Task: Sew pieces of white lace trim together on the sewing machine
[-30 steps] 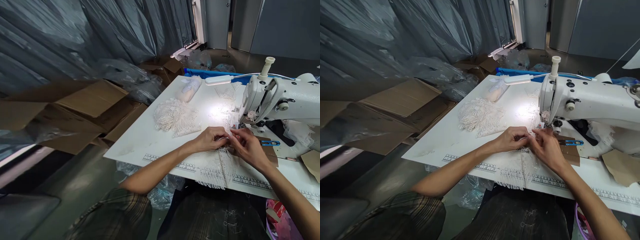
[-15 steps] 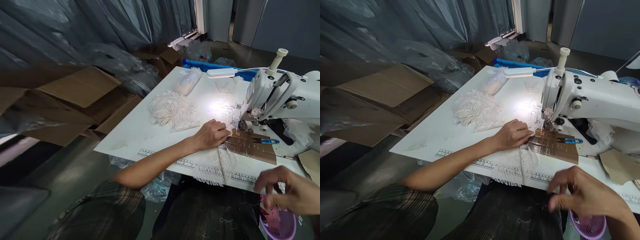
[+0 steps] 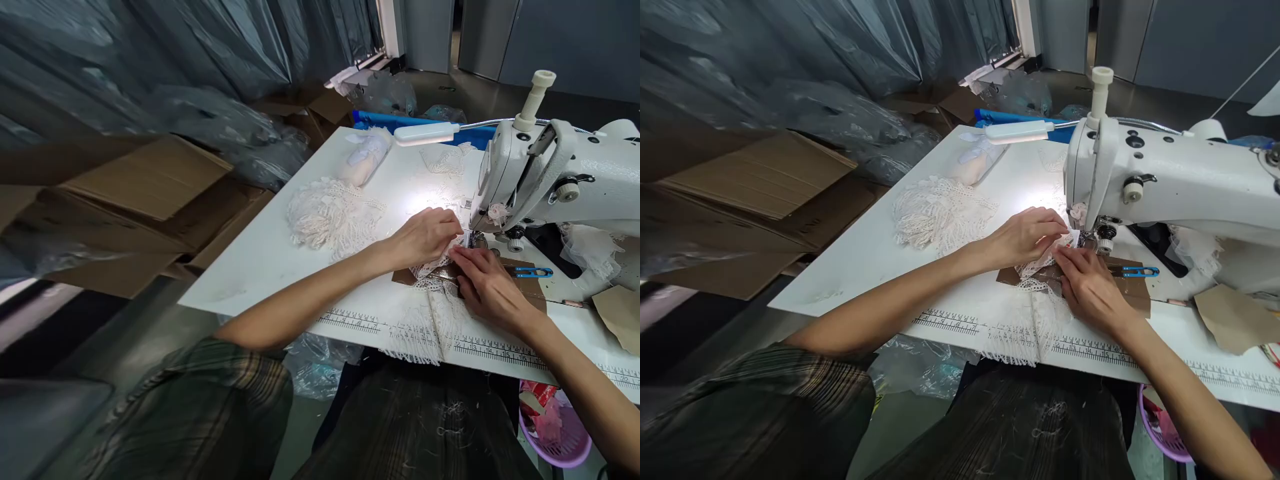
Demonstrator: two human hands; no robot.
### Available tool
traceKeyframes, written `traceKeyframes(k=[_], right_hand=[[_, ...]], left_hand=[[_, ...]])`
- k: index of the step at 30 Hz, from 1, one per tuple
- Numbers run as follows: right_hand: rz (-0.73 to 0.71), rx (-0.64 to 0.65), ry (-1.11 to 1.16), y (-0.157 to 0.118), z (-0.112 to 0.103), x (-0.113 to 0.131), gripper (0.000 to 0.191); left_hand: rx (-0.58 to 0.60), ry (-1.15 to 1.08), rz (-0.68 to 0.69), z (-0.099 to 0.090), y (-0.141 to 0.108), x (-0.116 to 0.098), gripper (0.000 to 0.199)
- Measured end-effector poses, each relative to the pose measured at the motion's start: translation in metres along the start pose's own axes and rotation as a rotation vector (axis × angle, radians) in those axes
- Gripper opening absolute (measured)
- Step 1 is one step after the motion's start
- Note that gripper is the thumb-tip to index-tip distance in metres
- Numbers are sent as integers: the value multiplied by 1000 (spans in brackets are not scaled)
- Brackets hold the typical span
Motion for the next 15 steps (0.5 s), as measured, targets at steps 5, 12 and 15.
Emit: traceKeyframes(k=[5, 12, 15], right_hand=[[4, 88, -148, -8, 5, -6, 31], [30, 25, -178, -16, -1, -14, 27], [37, -31, -145, -7, 1, -16, 35]], left_hand=[[20, -131, -145, 1, -9, 10, 23], [104, -36, -173, 3, -29, 28, 25], [123, 44, -136, 7, -31, 30, 26]])
Point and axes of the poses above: each hand's wrist, its own y-axis towards the middle knuckle, its own z-axis out of the palm, x = y × z, the point moved 8 cm from there along y, towards the middle knuckle, and after that the axes turned 13 degrees about -x, right-handed, at the moved point
